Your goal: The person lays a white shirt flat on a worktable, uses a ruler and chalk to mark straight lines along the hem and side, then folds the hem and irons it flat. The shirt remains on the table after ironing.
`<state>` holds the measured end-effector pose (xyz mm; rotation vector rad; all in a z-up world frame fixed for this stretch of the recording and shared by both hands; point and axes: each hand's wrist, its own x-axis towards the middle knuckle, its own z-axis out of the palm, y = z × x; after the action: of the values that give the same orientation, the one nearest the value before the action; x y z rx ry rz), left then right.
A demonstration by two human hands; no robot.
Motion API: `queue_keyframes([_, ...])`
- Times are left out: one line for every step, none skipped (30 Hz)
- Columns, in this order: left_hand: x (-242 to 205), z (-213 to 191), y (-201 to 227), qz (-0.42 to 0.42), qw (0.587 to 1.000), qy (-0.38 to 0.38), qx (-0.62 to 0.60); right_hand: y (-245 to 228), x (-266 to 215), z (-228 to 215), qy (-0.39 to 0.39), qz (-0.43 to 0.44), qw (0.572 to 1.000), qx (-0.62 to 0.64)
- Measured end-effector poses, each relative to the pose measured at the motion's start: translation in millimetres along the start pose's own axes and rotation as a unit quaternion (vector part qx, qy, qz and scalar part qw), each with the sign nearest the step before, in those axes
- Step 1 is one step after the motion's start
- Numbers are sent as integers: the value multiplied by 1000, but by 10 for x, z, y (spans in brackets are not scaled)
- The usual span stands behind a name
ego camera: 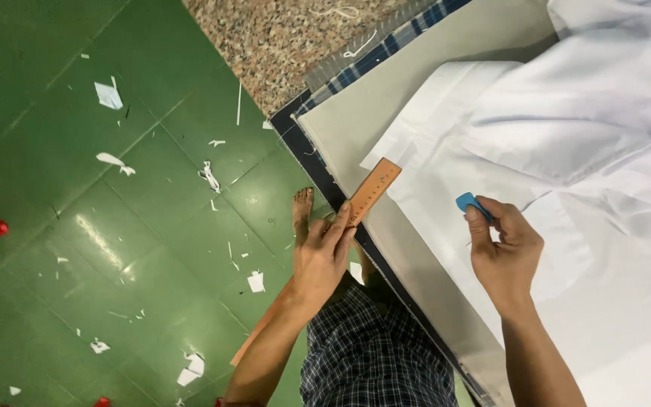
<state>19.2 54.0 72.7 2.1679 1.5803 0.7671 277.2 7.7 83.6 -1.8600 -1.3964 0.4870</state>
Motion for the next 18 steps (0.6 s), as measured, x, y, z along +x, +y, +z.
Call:
queue_keyframes([112, -44, 87, 27, 999, 5, 23, -32, -56, 53, 10, 61, 997, 51])
queue_keyframes([221, -81, 171, 54, 997, 11, 45, -61, -108, 115, 19, 120, 987, 102])
queue_keyframes([195, -26, 141, 63, 997, 5, 41, -55, -148, 172, 29, 126, 986, 101])
queue_keyframes([165, 30, 98, 71, 997, 2, 43, -49, -190, 241, 14, 146, 982, 121])
queue_keyframes([113, 88, 59, 73, 996, 2, 47, -34, -225, 312, -5, 163, 976, 142])
queue_keyframes([81, 103, 54, 77, 996, -2, 45, -115, -212, 339, -1, 167, 976, 142])
queue_keyframes([59, 112, 40, 75, 997, -10, 12, -197, -186, 377, -6, 160, 977, 141])
queue_keyframes([38, 120, 25, 72, 997, -19, -22, -280, -160, 417, -12, 153, 978, 139])
queue_keyframes([11, 132, 16, 76, 997, -22, -23, -268, -177, 473, -8, 156, 978, 140])
queue_keyframes([-18, 143, 5, 76, 996, -27, -34, -256, -197, 531, -12, 157, 976, 147])
queue_keyframes([-53, 163, 5, 74, 996, -29, -45, -235, -207, 578, -19, 156, 975, 155])
queue_keyframes([-78, 186, -2, 75, 996, -30, -46, -214, -213, 611, -17, 157, 975, 154])
queue_keyframes([-94, 208, -12, 82, 995, -25, -49, -194, -207, 649, -22, 151, 976, 153])
queue_keyframes([-110, 230, -27, 89, 994, -20, -52, -176, -199, 691, -27, 146, 977, 153])
queue_keyframes([-136, 259, -45, 88, 995, -21, -52, -146, -204, 729, -27, 146, 977, 152])
queue_keyframes([-162, 289, -66, 91, 994, -17, -57, -116, -207, 770, -25, 135, 979, 150])
queue_keyframes([-186, 322, -85, 93, 994, -13, -63, -84, -207, 809, -23, 124, 981, 147])
queue_keyframes([-168, 311, -74, 92, 994, -12, -63, -85, -190, 833, -24, 124, 981, 146])
